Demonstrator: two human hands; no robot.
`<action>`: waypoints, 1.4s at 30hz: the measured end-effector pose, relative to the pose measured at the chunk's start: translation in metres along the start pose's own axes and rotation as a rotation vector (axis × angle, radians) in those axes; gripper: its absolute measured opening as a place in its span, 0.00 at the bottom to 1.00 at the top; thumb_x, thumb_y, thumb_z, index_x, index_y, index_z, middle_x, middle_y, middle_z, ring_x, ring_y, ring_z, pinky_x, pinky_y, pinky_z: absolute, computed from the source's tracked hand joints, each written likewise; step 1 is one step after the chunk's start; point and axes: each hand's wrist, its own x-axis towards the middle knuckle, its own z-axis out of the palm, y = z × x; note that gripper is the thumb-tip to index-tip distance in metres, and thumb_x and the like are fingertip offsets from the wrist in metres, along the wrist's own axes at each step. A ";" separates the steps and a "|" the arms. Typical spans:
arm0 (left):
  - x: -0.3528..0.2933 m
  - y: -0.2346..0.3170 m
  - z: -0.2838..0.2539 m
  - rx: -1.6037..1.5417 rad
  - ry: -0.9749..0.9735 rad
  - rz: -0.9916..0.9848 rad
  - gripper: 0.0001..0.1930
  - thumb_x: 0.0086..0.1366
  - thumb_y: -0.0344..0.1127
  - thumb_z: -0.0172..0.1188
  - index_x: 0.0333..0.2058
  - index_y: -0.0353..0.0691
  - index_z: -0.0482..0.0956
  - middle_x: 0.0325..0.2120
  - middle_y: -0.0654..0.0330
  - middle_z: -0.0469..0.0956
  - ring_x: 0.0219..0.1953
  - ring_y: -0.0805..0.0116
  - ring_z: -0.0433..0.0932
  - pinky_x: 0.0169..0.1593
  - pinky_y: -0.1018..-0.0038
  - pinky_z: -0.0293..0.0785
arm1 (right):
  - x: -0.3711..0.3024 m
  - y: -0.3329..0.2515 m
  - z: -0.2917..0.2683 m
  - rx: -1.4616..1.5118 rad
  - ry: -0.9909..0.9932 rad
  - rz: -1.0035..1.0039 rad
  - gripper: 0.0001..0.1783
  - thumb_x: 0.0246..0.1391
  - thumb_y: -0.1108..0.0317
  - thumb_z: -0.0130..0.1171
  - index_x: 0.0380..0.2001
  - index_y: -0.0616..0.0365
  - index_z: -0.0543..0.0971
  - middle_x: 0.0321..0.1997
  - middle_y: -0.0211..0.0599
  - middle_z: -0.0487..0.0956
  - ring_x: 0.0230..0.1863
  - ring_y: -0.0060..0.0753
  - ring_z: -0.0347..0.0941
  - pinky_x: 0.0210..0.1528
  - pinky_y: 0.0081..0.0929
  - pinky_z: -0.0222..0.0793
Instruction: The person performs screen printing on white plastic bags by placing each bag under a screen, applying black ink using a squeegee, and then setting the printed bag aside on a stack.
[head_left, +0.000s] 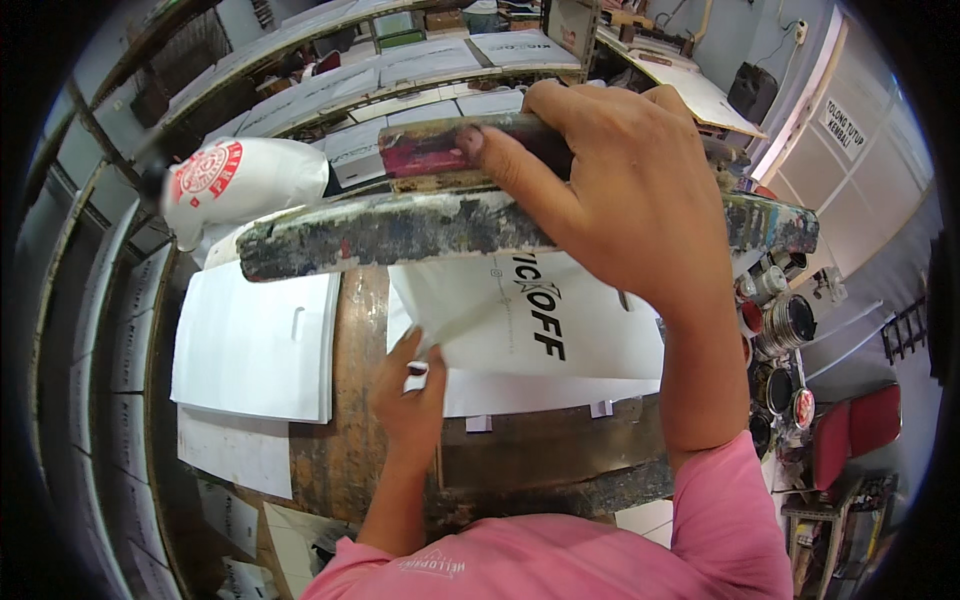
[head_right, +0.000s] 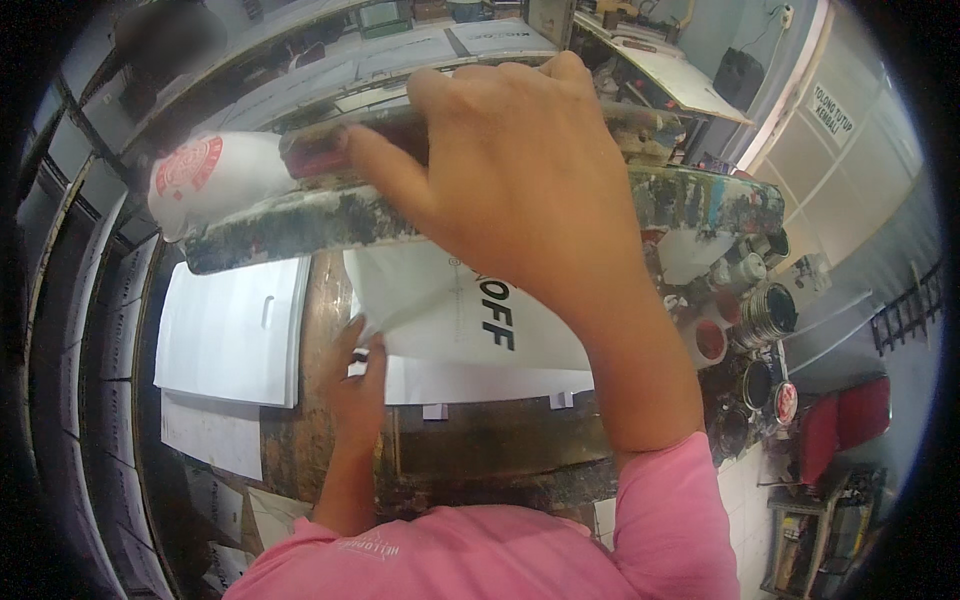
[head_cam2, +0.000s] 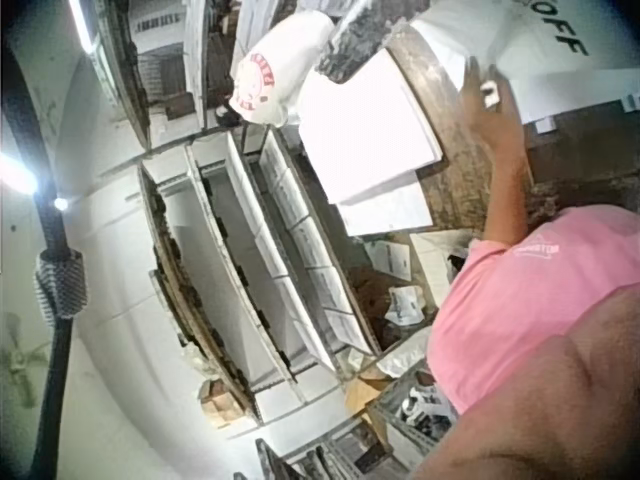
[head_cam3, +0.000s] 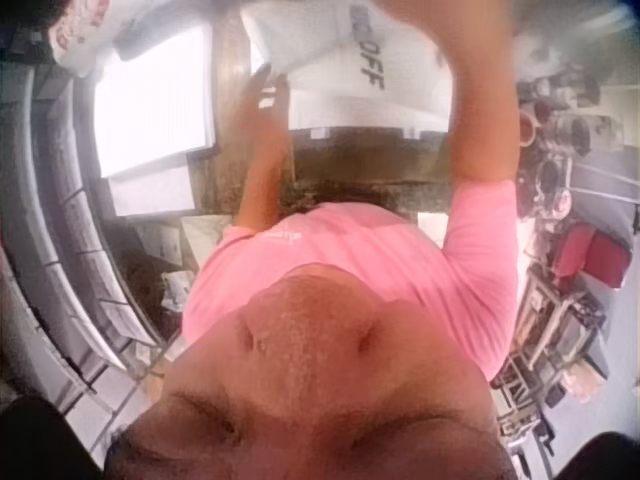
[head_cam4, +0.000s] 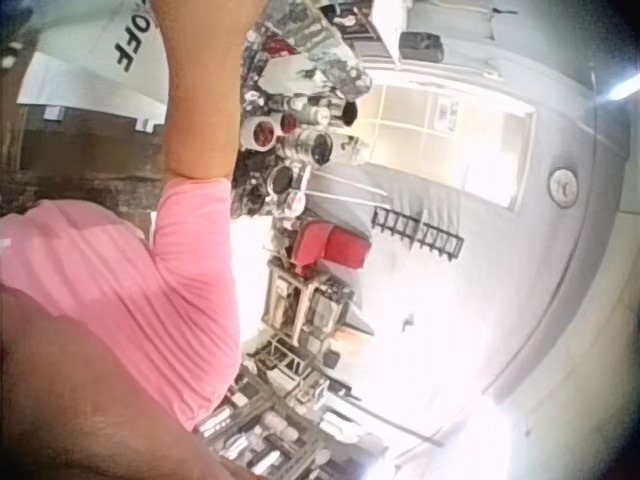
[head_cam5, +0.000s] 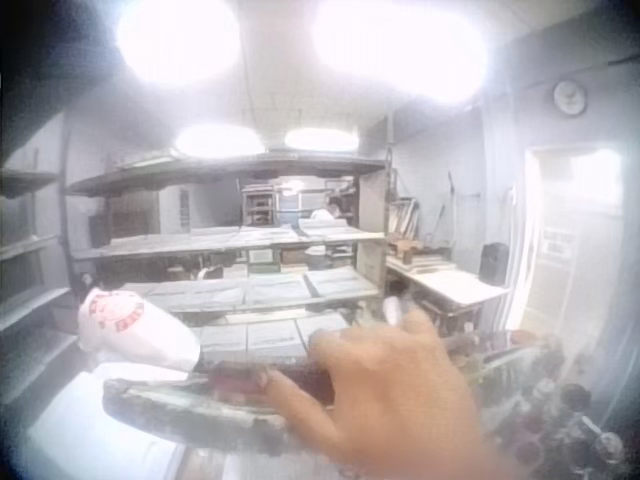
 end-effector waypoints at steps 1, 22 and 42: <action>-0.003 -0.022 -0.004 -0.025 0.104 0.095 0.20 0.65 0.24 0.69 0.56 0.36 0.85 0.42 0.54 0.87 0.37 0.71 0.83 0.36 0.75 0.78 | -0.003 -0.001 0.004 0.030 0.034 -0.009 0.27 0.62 0.44 0.62 0.26 0.61 0.79 0.22 0.47 0.76 0.30 0.55 0.75 0.38 0.45 0.61; 0.178 -0.198 -0.309 0.733 0.416 0.137 0.32 0.65 0.46 0.71 0.62 0.32 0.77 0.59 0.40 0.79 0.59 0.50 0.80 0.62 0.59 0.76 | -0.034 -0.036 -0.001 0.051 0.002 0.067 0.33 0.63 0.45 0.61 0.55 0.67 0.78 0.41 0.53 0.83 0.45 0.54 0.80 0.57 0.49 0.66; -0.149 -0.096 -0.075 -0.928 -0.297 -1.089 0.68 0.67 0.83 0.40 0.72 0.22 0.20 0.71 0.23 0.48 0.71 0.31 0.62 0.71 0.44 0.67 | -0.145 0.137 0.317 0.110 -0.477 -0.034 0.18 0.65 0.57 0.60 0.57 0.42 0.80 0.42 0.36 0.81 0.47 0.48 0.78 0.48 0.49 0.77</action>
